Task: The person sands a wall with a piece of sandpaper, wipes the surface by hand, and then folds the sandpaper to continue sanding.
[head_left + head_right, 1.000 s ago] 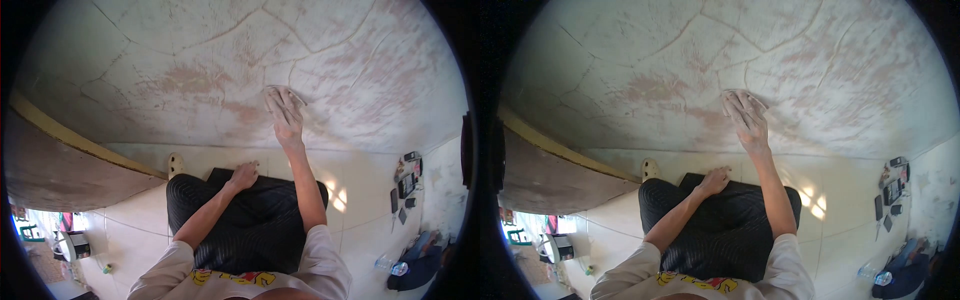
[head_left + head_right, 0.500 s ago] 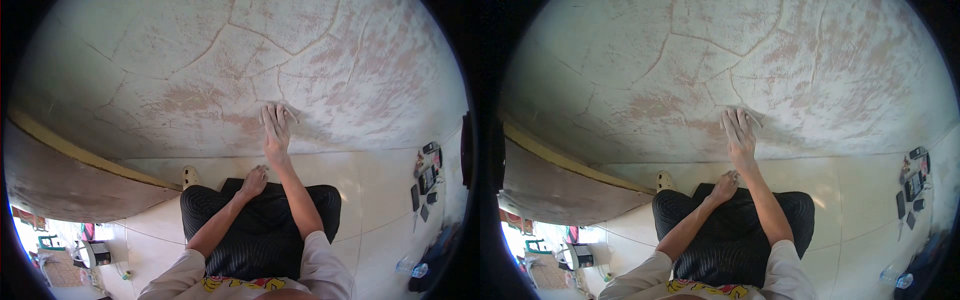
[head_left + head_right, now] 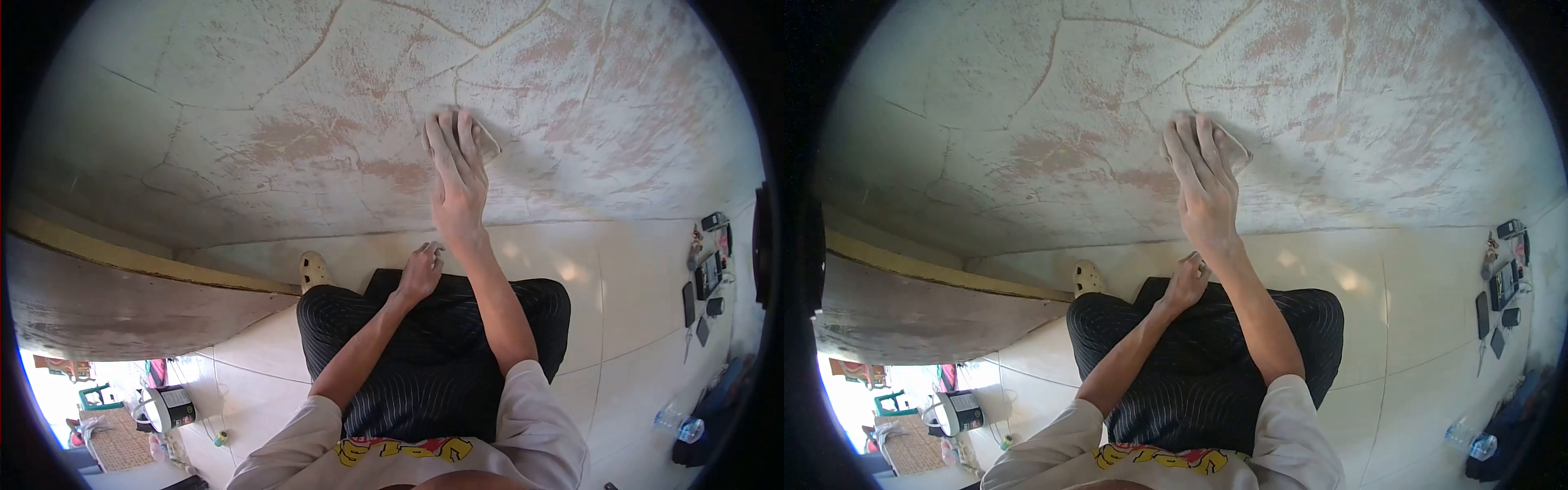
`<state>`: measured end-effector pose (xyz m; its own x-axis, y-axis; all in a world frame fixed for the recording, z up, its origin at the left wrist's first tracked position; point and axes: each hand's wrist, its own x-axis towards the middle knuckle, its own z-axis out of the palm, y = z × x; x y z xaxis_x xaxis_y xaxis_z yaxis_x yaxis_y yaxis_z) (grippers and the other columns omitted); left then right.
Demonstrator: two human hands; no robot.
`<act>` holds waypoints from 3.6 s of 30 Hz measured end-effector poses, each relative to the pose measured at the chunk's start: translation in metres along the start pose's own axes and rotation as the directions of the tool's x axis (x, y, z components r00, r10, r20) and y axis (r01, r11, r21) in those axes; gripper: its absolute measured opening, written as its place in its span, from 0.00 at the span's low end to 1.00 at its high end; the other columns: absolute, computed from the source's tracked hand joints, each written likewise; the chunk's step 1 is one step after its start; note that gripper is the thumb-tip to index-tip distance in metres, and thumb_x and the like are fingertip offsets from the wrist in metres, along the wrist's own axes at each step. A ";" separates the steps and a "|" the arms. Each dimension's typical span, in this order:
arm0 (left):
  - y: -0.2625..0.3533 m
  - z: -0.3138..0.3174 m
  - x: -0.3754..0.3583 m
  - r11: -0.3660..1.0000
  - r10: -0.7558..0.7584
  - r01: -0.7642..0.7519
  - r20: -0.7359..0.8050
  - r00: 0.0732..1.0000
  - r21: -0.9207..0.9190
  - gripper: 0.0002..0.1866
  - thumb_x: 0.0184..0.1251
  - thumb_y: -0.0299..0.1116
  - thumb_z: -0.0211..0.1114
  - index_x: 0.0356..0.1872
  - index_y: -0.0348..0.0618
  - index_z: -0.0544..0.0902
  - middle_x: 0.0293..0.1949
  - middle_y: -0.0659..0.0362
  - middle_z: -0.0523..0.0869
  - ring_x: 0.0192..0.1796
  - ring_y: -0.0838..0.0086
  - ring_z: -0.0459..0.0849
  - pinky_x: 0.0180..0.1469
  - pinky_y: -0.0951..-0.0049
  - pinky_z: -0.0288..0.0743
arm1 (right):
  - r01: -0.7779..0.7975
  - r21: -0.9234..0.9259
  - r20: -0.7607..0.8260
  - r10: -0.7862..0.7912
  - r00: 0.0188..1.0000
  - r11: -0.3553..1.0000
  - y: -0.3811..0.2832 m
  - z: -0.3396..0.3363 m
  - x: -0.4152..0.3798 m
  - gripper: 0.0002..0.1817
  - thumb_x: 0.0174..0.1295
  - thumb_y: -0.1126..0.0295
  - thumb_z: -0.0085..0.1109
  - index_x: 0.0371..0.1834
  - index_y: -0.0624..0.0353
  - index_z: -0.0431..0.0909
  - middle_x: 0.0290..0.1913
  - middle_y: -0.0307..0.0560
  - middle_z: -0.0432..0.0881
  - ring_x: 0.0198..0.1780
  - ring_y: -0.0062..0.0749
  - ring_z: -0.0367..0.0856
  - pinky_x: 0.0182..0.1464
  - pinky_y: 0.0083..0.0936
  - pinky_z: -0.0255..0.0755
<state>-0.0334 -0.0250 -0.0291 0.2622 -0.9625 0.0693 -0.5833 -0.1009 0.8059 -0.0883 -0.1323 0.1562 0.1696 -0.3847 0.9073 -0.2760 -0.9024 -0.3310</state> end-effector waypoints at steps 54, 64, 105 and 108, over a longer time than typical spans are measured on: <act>0.007 -0.001 0.002 1.000 0.022 -0.021 0.100 0.995 -0.011 0.12 0.65 0.25 0.56 0.49 0.34 0.78 0.42 0.39 0.83 0.43 0.43 0.82 0.48 0.50 0.75 | 0.165 -0.048 -0.042 -0.167 0.985 0.985 0.041 0.011 -0.027 0.25 0.62 0.87 0.44 0.63 0.69 0.76 0.65 0.58 0.77 0.75 0.55 0.63 0.76 0.52 0.52; 0.005 0.000 0.002 0.999 0.045 -0.042 0.105 0.993 -0.031 0.13 0.65 0.24 0.56 0.49 0.33 0.78 0.40 0.39 0.83 0.42 0.45 0.83 0.47 0.52 0.75 | 0.160 -0.024 -0.037 -0.161 0.986 0.987 0.051 0.015 -0.041 0.25 0.62 0.86 0.45 0.63 0.68 0.76 0.65 0.57 0.77 0.76 0.55 0.62 0.77 0.53 0.49; 0.001 -0.002 -0.001 1.000 -0.013 0.011 0.133 0.991 0.014 0.13 0.66 0.24 0.57 0.50 0.34 0.79 0.39 0.41 0.84 0.42 0.48 0.83 0.46 0.53 0.76 | 0.172 0.029 -0.061 -0.170 0.984 0.985 0.053 0.012 -0.027 0.26 0.53 0.87 0.55 0.58 0.62 0.81 0.60 0.46 0.83 0.72 0.44 0.69 0.72 0.49 0.61; 0.002 0.003 0.001 0.999 0.032 -0.031 0.124 0.992 -0.011 0.14 0.66 0.22 0.56 0.51 0.33 0.78 0.38 0.42 0.84 0.40 0.51 0.84 0.44 0.56 0.77 | 0.168 -0.048 -0.102 -0.172 0.980 0.985 0.060 0.015 -0.045 0.27 0.53 0.86 0.56 0.59 0.59 0.81 0.59 0.44 0.83 0.71 0.44 0.71 0.71 0.49 0.63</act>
<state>-0.0360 -0.0270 -0.0292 0.1464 -0.9890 0.0214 -0.5828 -0.0688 0.8097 -0.0978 -0.1721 0.0920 0.1169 -0.2021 0.9724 -0.2885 -0.9438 -0.1614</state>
